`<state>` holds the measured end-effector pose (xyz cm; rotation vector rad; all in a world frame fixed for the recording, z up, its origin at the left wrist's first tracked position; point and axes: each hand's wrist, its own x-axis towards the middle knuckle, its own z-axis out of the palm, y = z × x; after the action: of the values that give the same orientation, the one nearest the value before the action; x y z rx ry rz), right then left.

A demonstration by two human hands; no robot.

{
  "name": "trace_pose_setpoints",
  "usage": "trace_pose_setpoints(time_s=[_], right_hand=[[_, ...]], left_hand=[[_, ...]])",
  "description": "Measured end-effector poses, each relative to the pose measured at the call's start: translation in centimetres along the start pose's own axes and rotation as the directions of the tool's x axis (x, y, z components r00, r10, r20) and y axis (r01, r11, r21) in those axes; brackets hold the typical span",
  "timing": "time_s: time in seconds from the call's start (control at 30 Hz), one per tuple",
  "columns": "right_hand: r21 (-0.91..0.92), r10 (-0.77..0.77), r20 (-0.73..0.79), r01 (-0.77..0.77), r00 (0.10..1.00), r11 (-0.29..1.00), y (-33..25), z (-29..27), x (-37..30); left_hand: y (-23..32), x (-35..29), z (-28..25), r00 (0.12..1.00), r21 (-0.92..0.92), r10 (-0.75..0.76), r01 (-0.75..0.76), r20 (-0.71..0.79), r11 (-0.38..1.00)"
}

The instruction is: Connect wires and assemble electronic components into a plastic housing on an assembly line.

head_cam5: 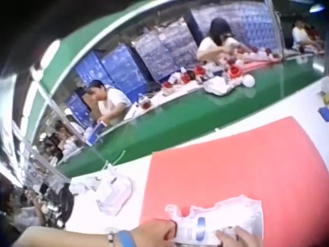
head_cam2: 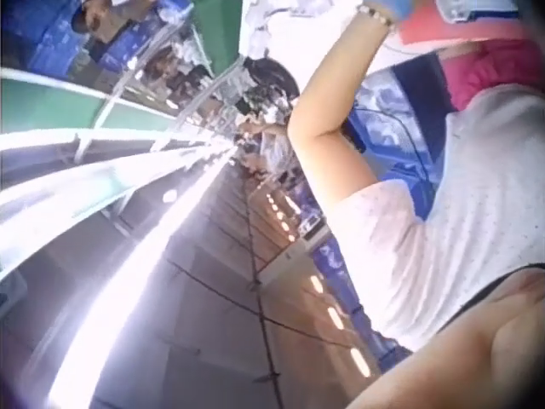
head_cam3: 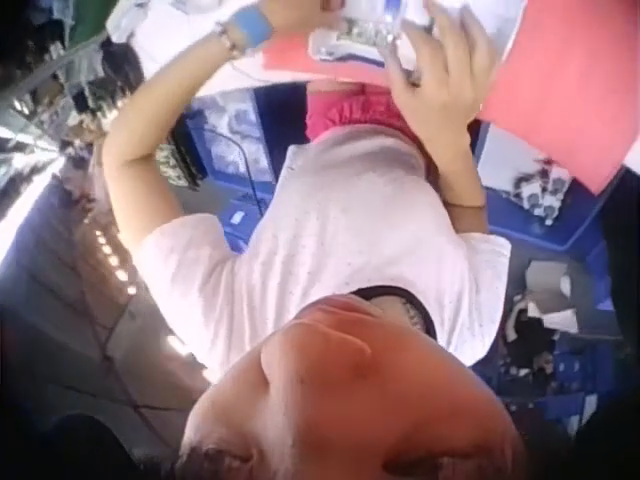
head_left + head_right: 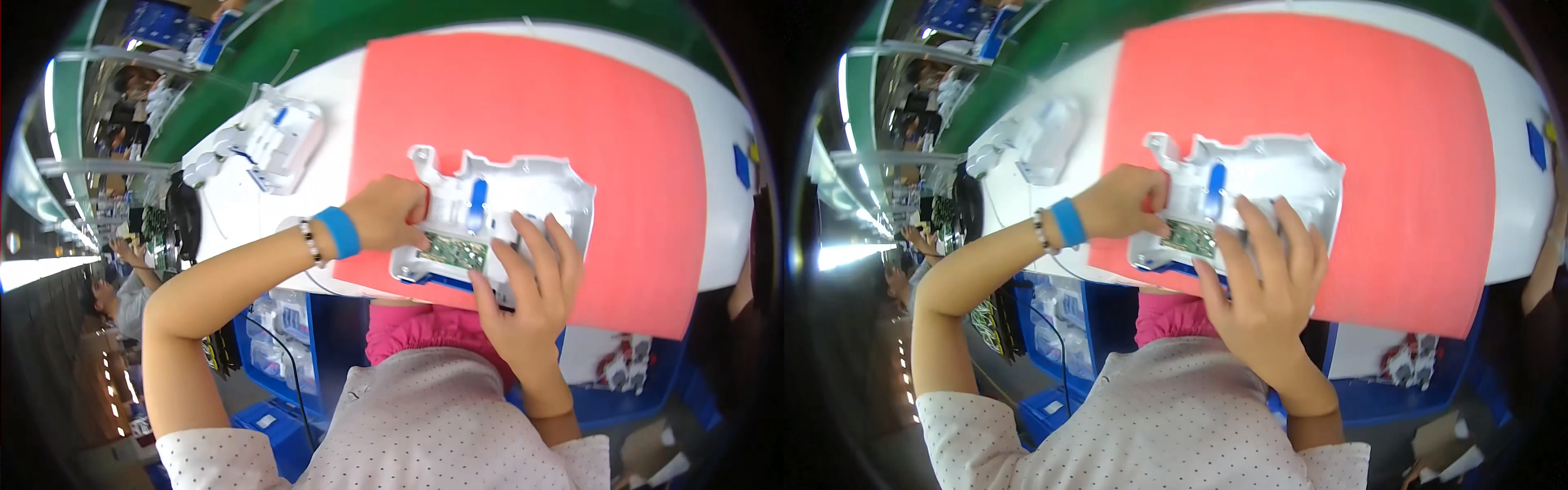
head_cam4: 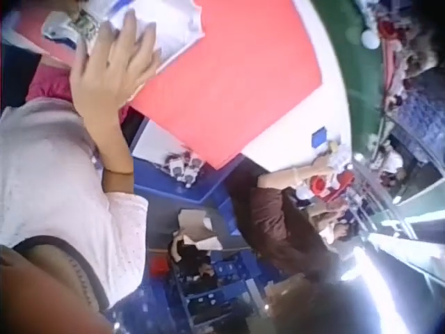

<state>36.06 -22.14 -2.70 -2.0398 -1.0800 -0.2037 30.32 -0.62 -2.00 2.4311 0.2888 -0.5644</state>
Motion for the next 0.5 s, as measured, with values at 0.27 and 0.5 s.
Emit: trace_pose_setpoints(time_s=[0.27,0.5], right_hand=[[0.033,-0.021,0.069,0.019,0.997,0.999,-0.8,-0.6,0.6],[0.018,-0.134,0.023,0.133,0.991,0.991,-2.8,-1.6,1.9]], left_hand=[[-1.2,-1.8,0.4,0.997,-0.138,0.076,-0.076,-0.005,0.987],[-0.8,-5.7,-1.2,0.984,-0.33,-0.034,-0.026,-0.174,0.944]])
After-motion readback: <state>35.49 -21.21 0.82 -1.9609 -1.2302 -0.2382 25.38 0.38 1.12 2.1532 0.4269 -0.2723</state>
